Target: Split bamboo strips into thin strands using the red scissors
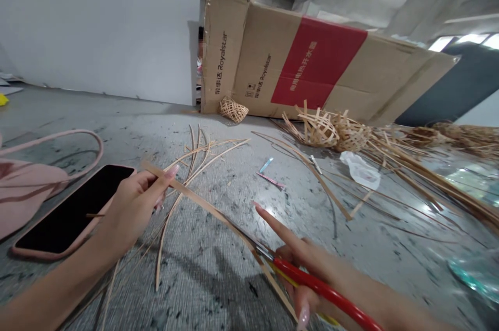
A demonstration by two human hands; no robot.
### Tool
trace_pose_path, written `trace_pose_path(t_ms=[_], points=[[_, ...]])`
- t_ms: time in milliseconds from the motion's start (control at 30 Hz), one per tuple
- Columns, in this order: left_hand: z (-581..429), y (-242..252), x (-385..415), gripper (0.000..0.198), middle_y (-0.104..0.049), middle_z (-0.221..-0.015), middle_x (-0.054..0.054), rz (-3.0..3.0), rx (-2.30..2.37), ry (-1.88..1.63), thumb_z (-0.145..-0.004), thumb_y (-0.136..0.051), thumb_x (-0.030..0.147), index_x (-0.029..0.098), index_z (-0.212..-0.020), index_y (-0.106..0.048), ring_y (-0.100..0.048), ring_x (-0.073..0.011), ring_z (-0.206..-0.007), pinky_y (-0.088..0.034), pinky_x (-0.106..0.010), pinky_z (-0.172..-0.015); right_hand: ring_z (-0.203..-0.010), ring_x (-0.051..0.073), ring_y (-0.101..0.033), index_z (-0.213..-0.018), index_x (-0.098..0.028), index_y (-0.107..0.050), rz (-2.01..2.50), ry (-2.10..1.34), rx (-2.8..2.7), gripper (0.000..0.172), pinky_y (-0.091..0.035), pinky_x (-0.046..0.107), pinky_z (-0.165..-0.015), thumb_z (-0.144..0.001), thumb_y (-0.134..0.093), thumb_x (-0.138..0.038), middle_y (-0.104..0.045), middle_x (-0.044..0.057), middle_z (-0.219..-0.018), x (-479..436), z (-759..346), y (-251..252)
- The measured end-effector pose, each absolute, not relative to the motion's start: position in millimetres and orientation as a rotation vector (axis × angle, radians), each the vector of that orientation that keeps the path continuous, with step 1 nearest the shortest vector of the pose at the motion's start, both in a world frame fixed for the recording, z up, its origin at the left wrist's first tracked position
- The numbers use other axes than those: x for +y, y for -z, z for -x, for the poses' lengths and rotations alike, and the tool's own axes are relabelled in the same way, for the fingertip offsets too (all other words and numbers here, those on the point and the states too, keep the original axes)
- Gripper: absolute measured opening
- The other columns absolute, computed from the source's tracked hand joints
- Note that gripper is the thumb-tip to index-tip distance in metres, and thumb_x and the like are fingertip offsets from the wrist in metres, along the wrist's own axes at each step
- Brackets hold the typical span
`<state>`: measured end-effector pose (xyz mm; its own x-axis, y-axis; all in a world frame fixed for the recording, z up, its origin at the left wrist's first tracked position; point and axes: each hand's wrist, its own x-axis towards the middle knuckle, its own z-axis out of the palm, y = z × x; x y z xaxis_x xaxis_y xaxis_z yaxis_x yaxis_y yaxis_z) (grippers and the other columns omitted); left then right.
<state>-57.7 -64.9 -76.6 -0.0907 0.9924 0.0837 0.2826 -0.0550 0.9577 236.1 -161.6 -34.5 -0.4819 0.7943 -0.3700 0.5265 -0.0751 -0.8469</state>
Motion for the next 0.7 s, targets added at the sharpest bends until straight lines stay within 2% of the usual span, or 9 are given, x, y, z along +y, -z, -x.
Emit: trace_pose_path(t_ms=[200, 400, 467, 600, 700], points=[[57.4, 79.4, -62.9, 0.046, -0.036, -0.046, 0.007, -1.388, 1.451, -1.183, -0.085, -0.057, 0.054, 0.021, -0.055, -0.045, -0.03, -0.0114, -0.046, -0.025, -0.027, -0.047, -0.06, 0.02, -0.06, -0.156, -0.022, 0.0, 1.478, -1.548, -1.934, 0.102, -0.047, 0.031, -0.065, -0.085, -0.061, -0.062, -0.058, -0.004, -0.064, -159.8, -234.3, 36.8], [56.2, 77.0, -64.0, 0.042, -0.037, -0.045, 0.006, -1.347, 1.444, -1.197, -0.083, -0.061, 0.047, 0.021, -0.054, -0.046, -0.031, -0.0103, -0.044, -0.024, -0.025, -0.045, -0.056, 0.017, -0.058, -0.156, -0.025, 0.001, 1.472, -1.536, -1.937, 0.106, -0.045, 0.027, -0.057, -0.082, -0.069, -0.055, -0.053, -0.007, -0.062, -161.4, -236.4, 45.8], [54.3, 75.0, -64.4, 0.041, -0.038, -0.044, 0.006, -1.338, 1.448, -1.201, -0.083, -0.061, 0.047, 0.021, -0.054, -0.047, -0.032, -0.0101, -0.043, -0.025, -0.025, -0.044, -0.056, 0.017, -0.057, -0.156, -0.023, 0.005, 1.414, -1.53, -1.966, 0.101, -0.043, 0.027, -0.056, -0.088, -0.063, -0.056, -0.055, -0.006, -0.061, -162.2, -238.6, 48.8], [50.9, 71.5, -64.7, 0.042, -0.037, -0.042, 0.007, -1.334, 1.458, -1.208, -0.081, -0.062, 0.047, 0.021, -0.052, -0.045, -0.031, -0.0095, -0.041, -0.025, -0.024, -0.042, -0.056, 0.017, -0.056, -0.156, -0.023, 0.004, 1.338, -1.499, -2.027, 0.088, -0.042, 0.029, -0.059, -0.095, -0.048, -0.06, -0.056, -0.005, -0.063, -164.0, -243.2, 54.3], [49.4, 68.0, -65.3, 0.045, -0.037, -0.041, 0.006, -1.336, 1.468, -1.205, -0.081, -0.06, 0.045, 0.022, -0.048, -0.041, -0.031, -0.0094, -0.04, -0.026, -0.025, -0.042, -0.057, 0.016, -0.053, -0.155, -0.025, 0.008, 1.304, -1.53, -1.976, 0.092, -0.041, 0.029, -0.061, -0.094, -0.053, -0.057, -0.058, -0.005, -0.062, -163.4, -244.5, 58.3]])
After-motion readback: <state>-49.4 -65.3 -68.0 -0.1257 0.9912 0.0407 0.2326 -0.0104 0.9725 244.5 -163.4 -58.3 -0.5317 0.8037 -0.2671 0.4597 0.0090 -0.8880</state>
